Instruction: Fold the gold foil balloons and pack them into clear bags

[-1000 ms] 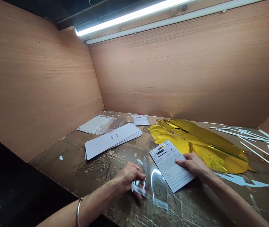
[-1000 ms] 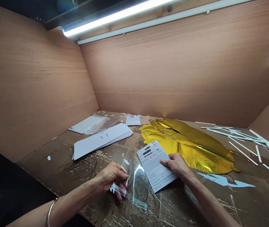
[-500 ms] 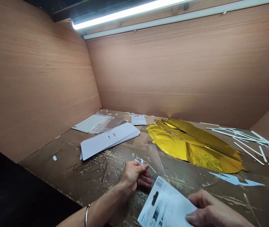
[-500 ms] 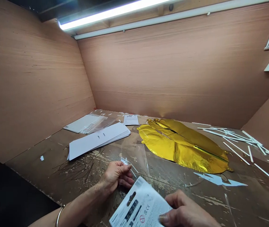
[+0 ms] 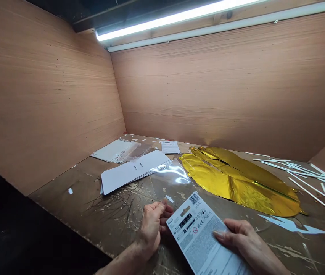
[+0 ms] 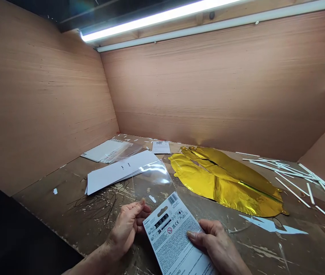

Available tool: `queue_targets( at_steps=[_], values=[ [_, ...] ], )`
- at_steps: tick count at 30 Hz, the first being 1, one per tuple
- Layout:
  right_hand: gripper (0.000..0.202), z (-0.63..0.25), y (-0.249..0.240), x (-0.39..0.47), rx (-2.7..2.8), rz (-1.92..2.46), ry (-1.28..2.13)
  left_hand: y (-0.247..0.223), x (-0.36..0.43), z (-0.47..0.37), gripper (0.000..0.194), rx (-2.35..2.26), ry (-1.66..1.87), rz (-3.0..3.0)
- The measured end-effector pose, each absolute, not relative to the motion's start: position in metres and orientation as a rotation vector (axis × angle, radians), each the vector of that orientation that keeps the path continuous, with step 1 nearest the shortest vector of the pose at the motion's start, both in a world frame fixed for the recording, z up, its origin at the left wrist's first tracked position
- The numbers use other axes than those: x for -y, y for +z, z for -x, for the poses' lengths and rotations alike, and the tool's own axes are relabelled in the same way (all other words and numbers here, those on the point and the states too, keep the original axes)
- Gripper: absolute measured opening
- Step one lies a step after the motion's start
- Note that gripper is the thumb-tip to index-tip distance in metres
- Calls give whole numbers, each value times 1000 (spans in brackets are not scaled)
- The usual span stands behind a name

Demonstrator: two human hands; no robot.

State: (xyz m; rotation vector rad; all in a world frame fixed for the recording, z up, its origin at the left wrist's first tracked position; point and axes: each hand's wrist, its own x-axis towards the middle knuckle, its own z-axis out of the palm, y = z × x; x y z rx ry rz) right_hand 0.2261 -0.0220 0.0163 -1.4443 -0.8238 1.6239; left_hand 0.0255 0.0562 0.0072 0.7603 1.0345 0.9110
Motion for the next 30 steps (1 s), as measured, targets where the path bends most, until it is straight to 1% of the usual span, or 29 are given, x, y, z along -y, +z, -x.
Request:
queue_targets(
  at_steps=[4,6,12,16,18,19,20,22,25,30],
  values=[
    [22,-220,16,22,781,1367,1565,6,-52,-34,41,-970,990,-751],
    [22,-217,14,20,807,1384,1477,6,-51,-38,40,-918,1025,-729],
    [27,-211,-1,13,883,1425,1104,19,-61,-53,26,-794,1059,-832],
    [31,-219,8,8,1015,1389,899,42,-72,-53,13,-691,1108,-1170],
    [41,-226,21,7,1098,1385,816,50,-74,-51,13,-680,1053,-1428],
    [42,-229,29,7,1109,1396,770,52,-74,-50,15,-674,1012,-1530],
    [38,-232,35,7,1103,1414,719,53,-73,-49,15,-671,978,-1595],
    [25,-235,44,6,1106,1451,637,51,-71,-50,14,-671,942,-1626],
    [19,-237,42,5,1167,1428,617,46,-67,-53,15,-605,912,-1561],
    [22,-237,18,4,1143,1324,876,29,-65,-52,23,-542,843,-1519]
  ],
)
